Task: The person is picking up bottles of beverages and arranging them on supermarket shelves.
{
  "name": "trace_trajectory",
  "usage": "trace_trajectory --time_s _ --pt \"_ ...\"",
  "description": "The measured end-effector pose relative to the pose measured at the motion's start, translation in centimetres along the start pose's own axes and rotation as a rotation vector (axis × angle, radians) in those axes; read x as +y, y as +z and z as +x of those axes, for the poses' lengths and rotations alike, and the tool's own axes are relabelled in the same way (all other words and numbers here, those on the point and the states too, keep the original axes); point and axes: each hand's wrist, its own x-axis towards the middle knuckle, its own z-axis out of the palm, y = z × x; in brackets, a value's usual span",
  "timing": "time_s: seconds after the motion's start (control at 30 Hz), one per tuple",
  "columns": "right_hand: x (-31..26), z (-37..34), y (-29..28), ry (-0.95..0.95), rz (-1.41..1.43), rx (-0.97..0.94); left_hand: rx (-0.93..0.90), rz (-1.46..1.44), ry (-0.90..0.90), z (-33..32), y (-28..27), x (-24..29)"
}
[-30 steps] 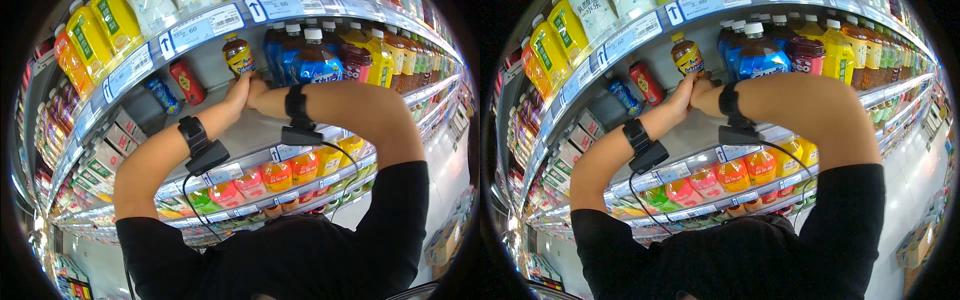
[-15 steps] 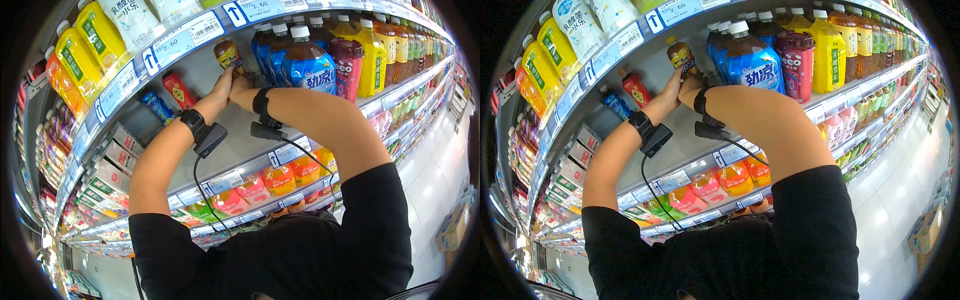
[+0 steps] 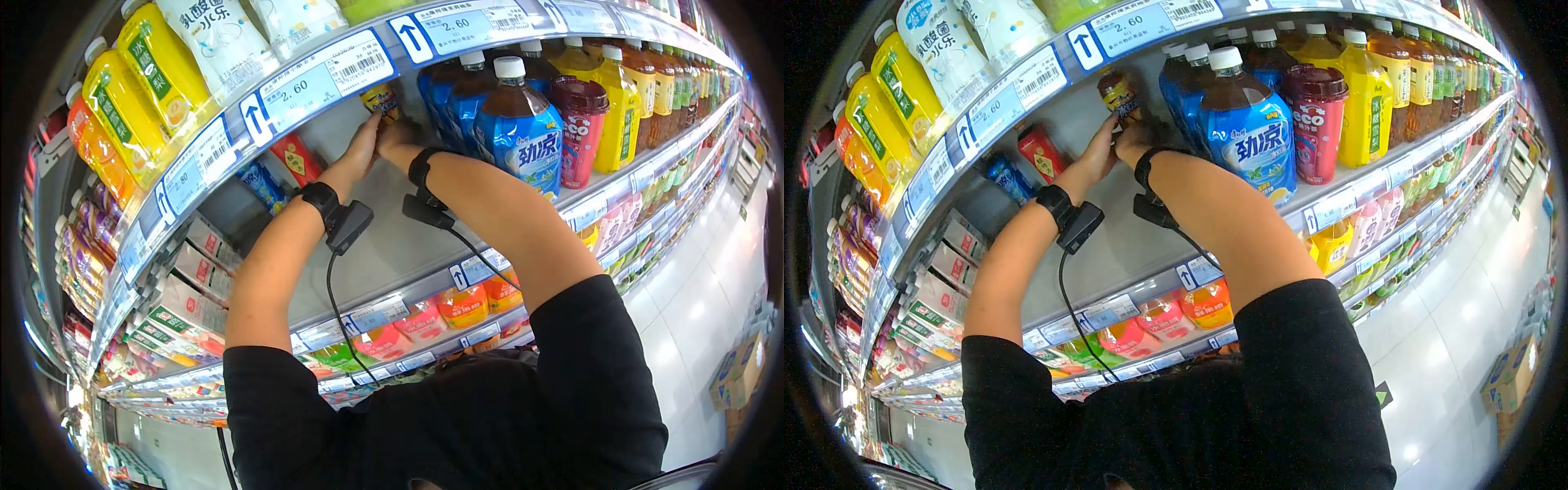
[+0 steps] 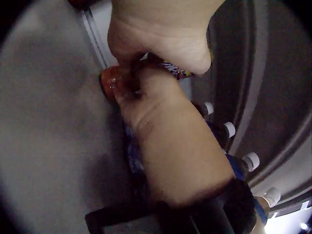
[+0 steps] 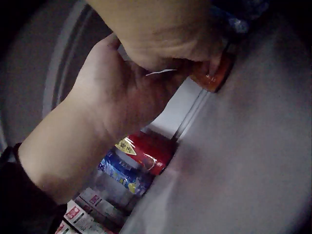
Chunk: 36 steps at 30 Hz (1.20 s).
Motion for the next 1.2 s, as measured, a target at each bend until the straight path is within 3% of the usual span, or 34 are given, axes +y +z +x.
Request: trace_trajectory --time_s 0.23,0.33,0.43,0.57,0.7,0.73,0.77,0.83,0.87,0.9,0.97,1.03,1.13,1.2 --pt "0.0 1.5 0.1 0.003 -0.216 -0.117 -0.079 -0.026 -0.021 0.3 -0.2 -0.3" --pt "-0.2 2.1 0.9 -0.019 -0.381 -0.068 -0.072 -0.039 -0.004 0.7 -0.2 -0.7" --pt "1.2 4.0 2.7 -0.002 -0.239 -0.090 -0.086 -0.019 -0.003 0.2 -0.1 -0.6" --pt "-0.6 0.9 -0.6 -0.015 -0.330 -0.129 0.003 0.050 -0.079 -1.6 -0.2 1.2" --pt "-2.0 -1.5 -2.2 -0.006 -0.352 -0.207 0.019 0.584 0.000 -1.6 -5.4 1.2" --pt "-2.1 -1.6 -2.2 -0.011 -0.335 -0.236 0.151 0.732 0.043 -1.8 -6.7 0.7" --pt "-1.0 0.0 -0.2 -0.160 -0.394 -0.219 0.214 0.756 0.063 -2.0 -7.9 0.7" --pt "-3.4 -4.0 -4.9 -0.180 -0.355 -0.282 0.312 0.775 0.056 -4.4 -9.3 1.1" --pt "-1.8 -0.5 -2.2 -0.235 -0.305 -0.392 0.344 0.768 0.033 -6.2 -9.6 1.8" --pt "0.3 3.0 0.7 -0.455 -0.421 -0.310 0.325 0.907 0.090 -6.7 -10.9 1.8" --pt "-2.9 -2.7 -4.2 -0.129 -0.167 -0.198 0.434 0.963 0.213 -9.5 -11.1 1.4" --pt "-2.0 -1.2 -2.4 -0.200 -0.219 -0.085 0.517 1.031 0.315 -11.7 -11.3 0.2" --pt "-1.9 -3.3 -3.3 -0.225 -0.090 -0.208 0.576 0.923 0.364 -17.9 -7.1 1.2" --pt "-1.8 -3.8 -3.2 -0.260 -0.059 -0.165 0.562 0.789 0.395 -21.4 -4.7 0.8"
